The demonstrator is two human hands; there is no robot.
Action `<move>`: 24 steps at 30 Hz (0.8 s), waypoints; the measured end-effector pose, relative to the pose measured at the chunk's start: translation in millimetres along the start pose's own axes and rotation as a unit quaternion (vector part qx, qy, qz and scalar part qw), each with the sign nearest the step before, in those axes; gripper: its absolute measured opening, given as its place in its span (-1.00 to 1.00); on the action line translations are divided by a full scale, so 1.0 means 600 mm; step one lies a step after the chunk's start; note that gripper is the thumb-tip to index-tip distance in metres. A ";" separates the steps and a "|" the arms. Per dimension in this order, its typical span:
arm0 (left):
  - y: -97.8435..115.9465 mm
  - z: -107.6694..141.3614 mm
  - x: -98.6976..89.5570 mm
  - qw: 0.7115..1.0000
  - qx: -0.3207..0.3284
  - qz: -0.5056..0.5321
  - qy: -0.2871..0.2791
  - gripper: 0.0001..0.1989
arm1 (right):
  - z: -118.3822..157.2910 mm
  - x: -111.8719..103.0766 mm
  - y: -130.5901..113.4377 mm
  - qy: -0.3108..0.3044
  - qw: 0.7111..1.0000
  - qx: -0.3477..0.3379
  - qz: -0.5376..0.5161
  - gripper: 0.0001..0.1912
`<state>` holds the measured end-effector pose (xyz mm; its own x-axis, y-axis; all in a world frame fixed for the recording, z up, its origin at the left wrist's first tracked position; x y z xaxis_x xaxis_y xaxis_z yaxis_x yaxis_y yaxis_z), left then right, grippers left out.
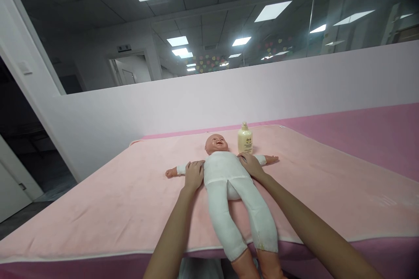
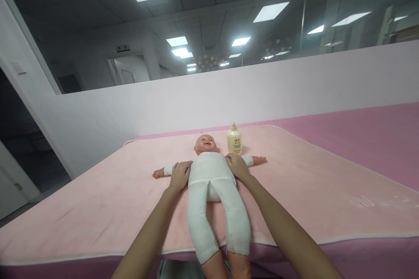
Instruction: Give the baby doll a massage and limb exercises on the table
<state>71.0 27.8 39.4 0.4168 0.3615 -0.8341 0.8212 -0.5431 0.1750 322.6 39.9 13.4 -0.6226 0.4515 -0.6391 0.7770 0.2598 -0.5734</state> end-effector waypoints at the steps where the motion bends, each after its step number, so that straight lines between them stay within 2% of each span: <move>1: 0.000 0.000 0.000 1.000 0.000 0.000 0.000 -0.65 | 0.000 0.000 0.000 0.001 1.000 0.000 -0.001 -0.72; 9: 0.000 0.001 0.000 1.000 -0.002 0.004 0.001 -0.66 | -0.001 0.001 0.002 -0.001 1.000 0.001 -0.004 -0.72; 14: 0.005 0.002 -0.012 1.000 -0.002 0.007 0.017 -0.67 | 0.001 0.004 0.002 -0.009 1.000 0.002 0.012 -0.71; 20: 0.022 0.006 -0.035 0.998 0.008 -0.006 0.059 -0.69 | 0.006 -0.041 -0.025 0.110 0.989 -0.027 0.097 -0.64; 22: 0.030 0.009 -0.036 0.998 0.021 -0.001 0.062 -0.69 | 0.005 -0.054 -0.026 0.123 0.987 -0.003 0.106 -0.68; 24: 0.034 0.012 -0.036 0.998 0.021 0.005 0.060 -0.69 | 0.004 -0.057 -0.015 0.105 0.987 0.055 0.112 -0.70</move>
<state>75.8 3.4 57.1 0.4700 0.4427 -0.7637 0.8009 -0.5775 0.1581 336.8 20.2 39.2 -0.3948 0.6563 -0.6429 0.8712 0.0452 -0.4888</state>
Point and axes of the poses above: each hand's wrist, its own z-axis away from the middle knuckle, its own x-axis out of the palm, y = z × x, the point moved 8 cm from there along -z, towards the middle knuckle, and after that the axes turned 4 degrees about x, right-handed, at the moved point
